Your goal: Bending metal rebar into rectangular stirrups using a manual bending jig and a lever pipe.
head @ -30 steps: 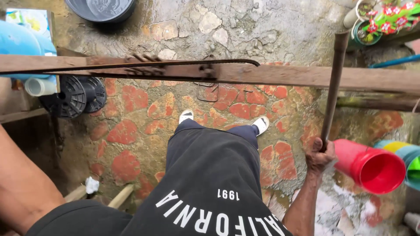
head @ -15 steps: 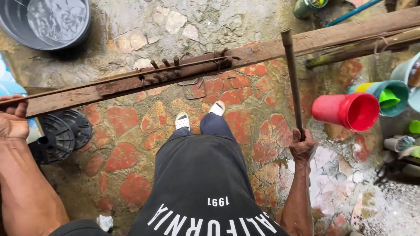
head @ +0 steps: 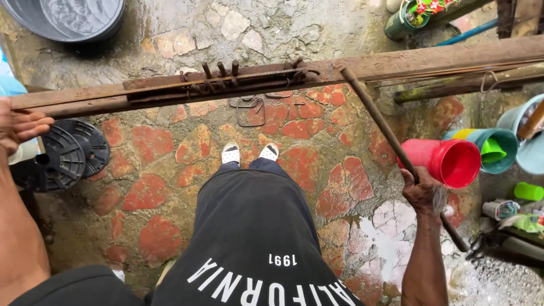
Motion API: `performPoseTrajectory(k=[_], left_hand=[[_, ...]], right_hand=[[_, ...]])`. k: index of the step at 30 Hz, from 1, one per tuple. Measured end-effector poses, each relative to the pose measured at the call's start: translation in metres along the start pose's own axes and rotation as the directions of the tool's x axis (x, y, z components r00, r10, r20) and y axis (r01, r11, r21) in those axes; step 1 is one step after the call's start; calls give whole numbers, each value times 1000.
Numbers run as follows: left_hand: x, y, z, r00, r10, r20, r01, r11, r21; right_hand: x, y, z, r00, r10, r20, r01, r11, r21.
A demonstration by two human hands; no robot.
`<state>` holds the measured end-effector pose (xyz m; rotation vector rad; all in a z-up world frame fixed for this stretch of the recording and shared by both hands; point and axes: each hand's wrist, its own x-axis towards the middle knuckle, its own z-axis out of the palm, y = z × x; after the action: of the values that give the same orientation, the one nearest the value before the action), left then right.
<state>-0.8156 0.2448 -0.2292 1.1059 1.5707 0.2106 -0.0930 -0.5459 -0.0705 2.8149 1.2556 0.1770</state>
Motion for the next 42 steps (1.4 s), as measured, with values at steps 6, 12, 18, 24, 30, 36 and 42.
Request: performPoseTrajectory(k=[6, 12, 18, 24, 30, 36, 42], left_hand=[[-44, 64, -10, 409, -54, 911, 490, 855, -169], [-196, 172, 217, 374, 911, 172, -701, 156, 696], [-257, 232, 392, -17, 741, 671, -730, -468, 498], [-220, 237, 442, 310, 544, 779, -617, -508, 601], [-205, 237, 444, 453, 449, 770, -619, -464, 634], [-206, 239, 440, 450, 413, 792, -623, -490, 610], [-208, 240, 438, 440, 390, 809, -644, -491, 587]], right_hand=[[30, 27, 3, 994, -28, 109, 26, 999, 24], [67, 59, 17, 990, -128, 54, 129, 991, -21], [121, 73, 19, 986, -143, 91, 116, 961, 251], [154, 97, 38, 982, -187, 36, 170, 944, 283], [183, 97, 31, 979, -202, -2, 187, 906, 379], [205, 84, 23, 969, -243, -51, 239, 855, 461], [213, 74, 19, 956, -284, -75, 285, 829, 481]])
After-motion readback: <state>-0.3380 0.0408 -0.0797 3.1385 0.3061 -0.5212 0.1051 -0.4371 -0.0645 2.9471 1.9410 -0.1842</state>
